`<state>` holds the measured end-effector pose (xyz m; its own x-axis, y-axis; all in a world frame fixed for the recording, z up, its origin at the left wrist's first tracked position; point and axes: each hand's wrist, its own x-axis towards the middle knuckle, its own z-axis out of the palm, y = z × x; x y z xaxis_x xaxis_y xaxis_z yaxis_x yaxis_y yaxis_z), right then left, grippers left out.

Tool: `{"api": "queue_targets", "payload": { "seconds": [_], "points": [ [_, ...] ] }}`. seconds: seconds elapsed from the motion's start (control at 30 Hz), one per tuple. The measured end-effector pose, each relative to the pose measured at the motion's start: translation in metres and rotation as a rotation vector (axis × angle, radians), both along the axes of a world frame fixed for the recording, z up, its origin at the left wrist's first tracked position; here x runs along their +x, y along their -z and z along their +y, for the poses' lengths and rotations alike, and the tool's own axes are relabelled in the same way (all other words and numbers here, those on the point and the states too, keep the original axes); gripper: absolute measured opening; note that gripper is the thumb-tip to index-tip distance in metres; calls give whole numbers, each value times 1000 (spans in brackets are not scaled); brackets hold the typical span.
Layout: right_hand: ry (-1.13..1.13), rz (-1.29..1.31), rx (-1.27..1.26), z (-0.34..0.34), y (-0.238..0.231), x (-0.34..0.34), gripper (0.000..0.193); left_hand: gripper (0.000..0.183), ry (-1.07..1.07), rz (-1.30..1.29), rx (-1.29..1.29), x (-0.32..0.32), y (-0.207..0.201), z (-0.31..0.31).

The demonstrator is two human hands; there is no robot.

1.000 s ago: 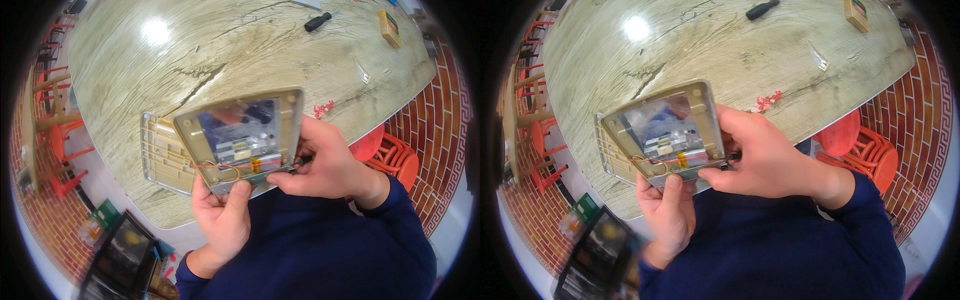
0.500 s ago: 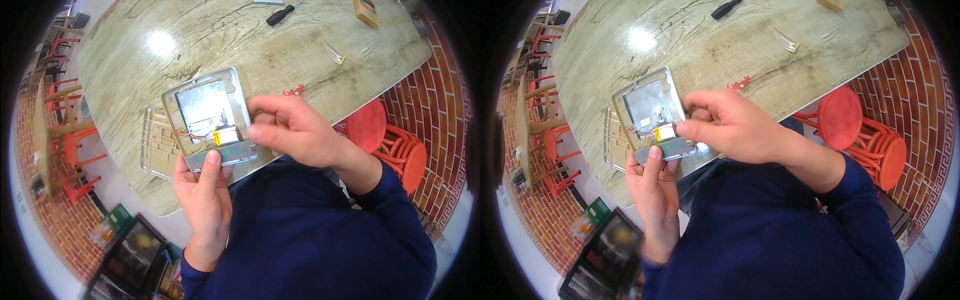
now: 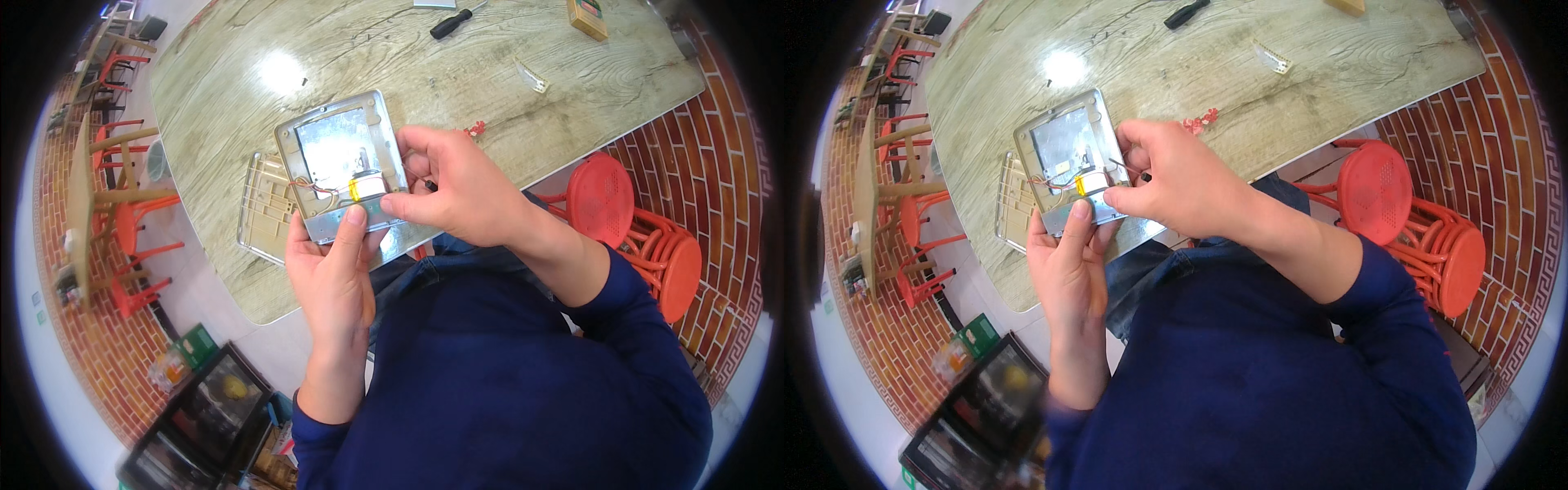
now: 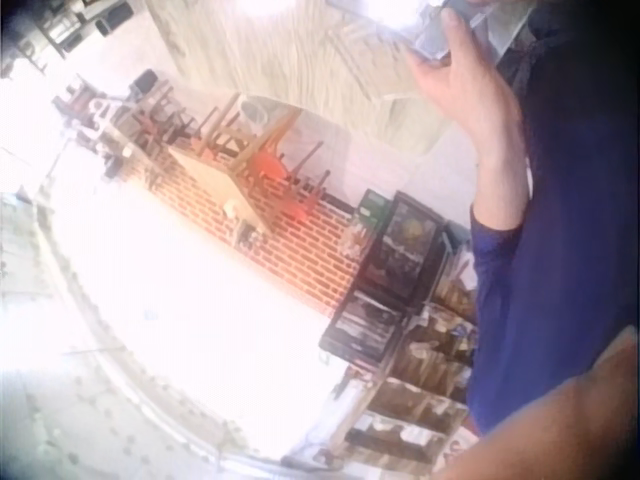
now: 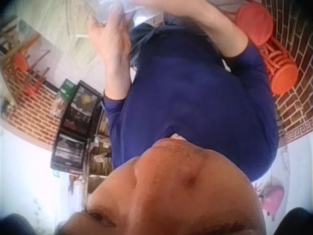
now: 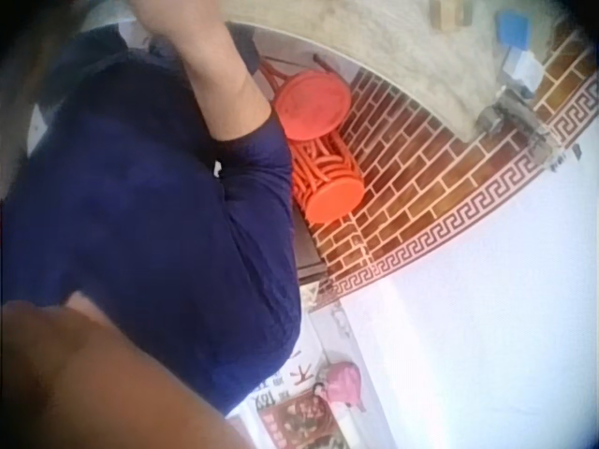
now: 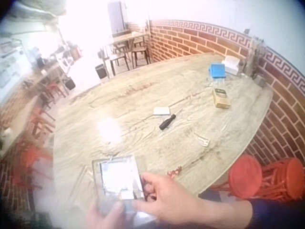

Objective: The person opens a small electronic device and uses a screwdriver to tighten screws on a circuit board inside. They adjust wires and components within the housing, then close the device.

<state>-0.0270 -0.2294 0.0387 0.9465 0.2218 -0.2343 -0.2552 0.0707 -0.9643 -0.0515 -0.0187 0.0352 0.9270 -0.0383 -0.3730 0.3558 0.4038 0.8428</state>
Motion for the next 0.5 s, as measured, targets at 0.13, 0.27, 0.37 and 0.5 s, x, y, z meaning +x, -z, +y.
{"api": "queue_targets", "payload": {
  "seconds": [0.13, 0.27, 0.37, 0.5],
  "points": [
    [-35, -18, 4, -1, 5, 0, 36, 43, 9, 1, 31, 3, 1, 2],
    [18, -44, 49, -11, 6, 2, 31, 46, -9, 31, -71, 5, 1, 7],
    [174, -171, -121, -32, 6, -1, 26, 42, 30, 29, -54, 5, 1, 13],
    [368, -596, -765, -56, 21, 4, 15, 40, 60, 46, -110, 5, 2, 22]
  ]
}}
